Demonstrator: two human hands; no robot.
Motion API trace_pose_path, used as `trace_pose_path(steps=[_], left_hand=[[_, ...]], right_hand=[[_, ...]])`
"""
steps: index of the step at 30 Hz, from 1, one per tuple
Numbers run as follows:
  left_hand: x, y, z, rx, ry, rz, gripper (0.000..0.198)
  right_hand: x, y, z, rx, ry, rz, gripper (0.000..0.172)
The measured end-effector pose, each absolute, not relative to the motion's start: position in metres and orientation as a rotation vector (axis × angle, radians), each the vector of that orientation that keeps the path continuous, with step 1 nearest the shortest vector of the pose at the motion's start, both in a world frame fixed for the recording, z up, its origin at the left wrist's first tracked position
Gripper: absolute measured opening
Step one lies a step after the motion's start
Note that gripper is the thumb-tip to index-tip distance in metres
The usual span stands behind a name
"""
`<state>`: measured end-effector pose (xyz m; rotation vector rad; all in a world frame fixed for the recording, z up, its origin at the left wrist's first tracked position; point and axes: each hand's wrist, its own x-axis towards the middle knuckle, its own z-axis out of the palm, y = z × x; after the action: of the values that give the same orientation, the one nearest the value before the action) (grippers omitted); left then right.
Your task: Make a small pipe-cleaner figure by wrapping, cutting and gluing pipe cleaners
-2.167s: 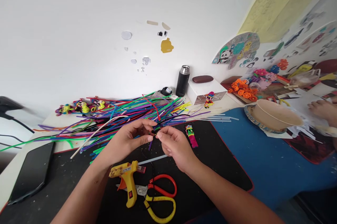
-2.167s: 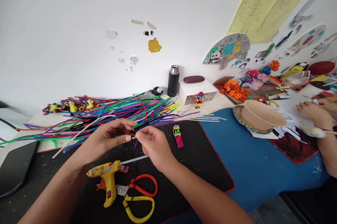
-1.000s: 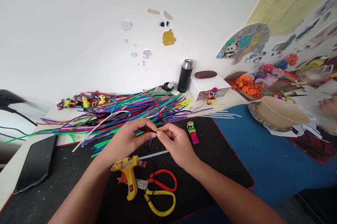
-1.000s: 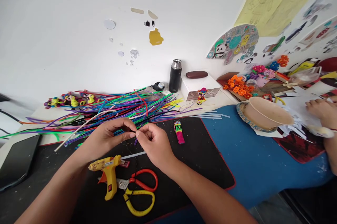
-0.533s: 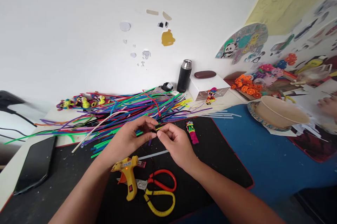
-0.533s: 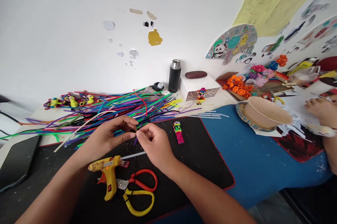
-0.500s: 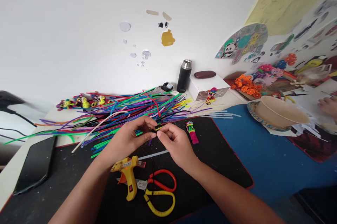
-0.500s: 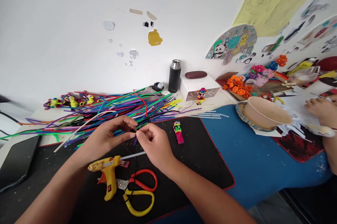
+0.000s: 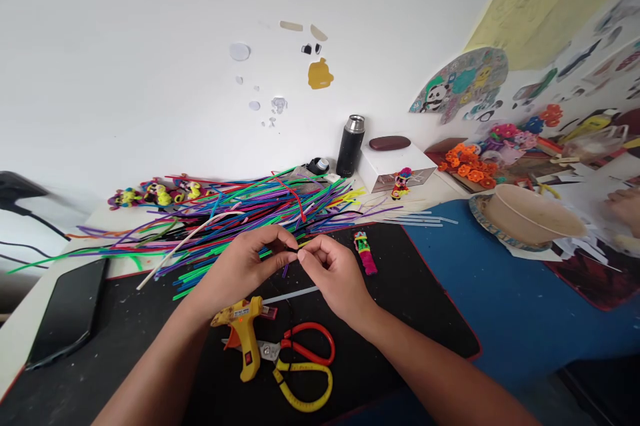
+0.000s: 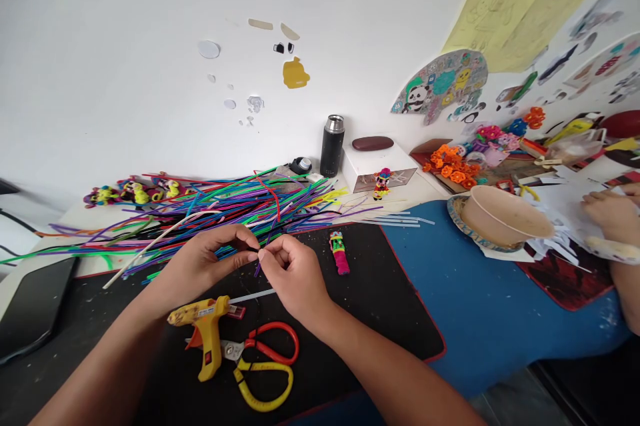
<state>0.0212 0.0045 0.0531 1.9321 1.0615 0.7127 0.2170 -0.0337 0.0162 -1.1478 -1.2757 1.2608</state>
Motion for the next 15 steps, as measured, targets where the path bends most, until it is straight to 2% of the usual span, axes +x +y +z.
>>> trace_pose_path(steps=[4,9,15], left_hand=[[0.021,0.004,0.05,1.905,1.057,0.709,0.011],[0.018,0.009,0.044,1.717,1.019,0.774,0.034],[0.016,0.015,0.046,1.583,1.029,0.769,0.03]], right_hand=[[0.217,-0.034,0.015,-1.153,-1.273,1.26,0.026],[0.217,-0.032,0.015,-1.155,-1.241,1.259,0.029],[0.214,-0.028,0.01,-1.117,-1.164,1.319,0.033]])
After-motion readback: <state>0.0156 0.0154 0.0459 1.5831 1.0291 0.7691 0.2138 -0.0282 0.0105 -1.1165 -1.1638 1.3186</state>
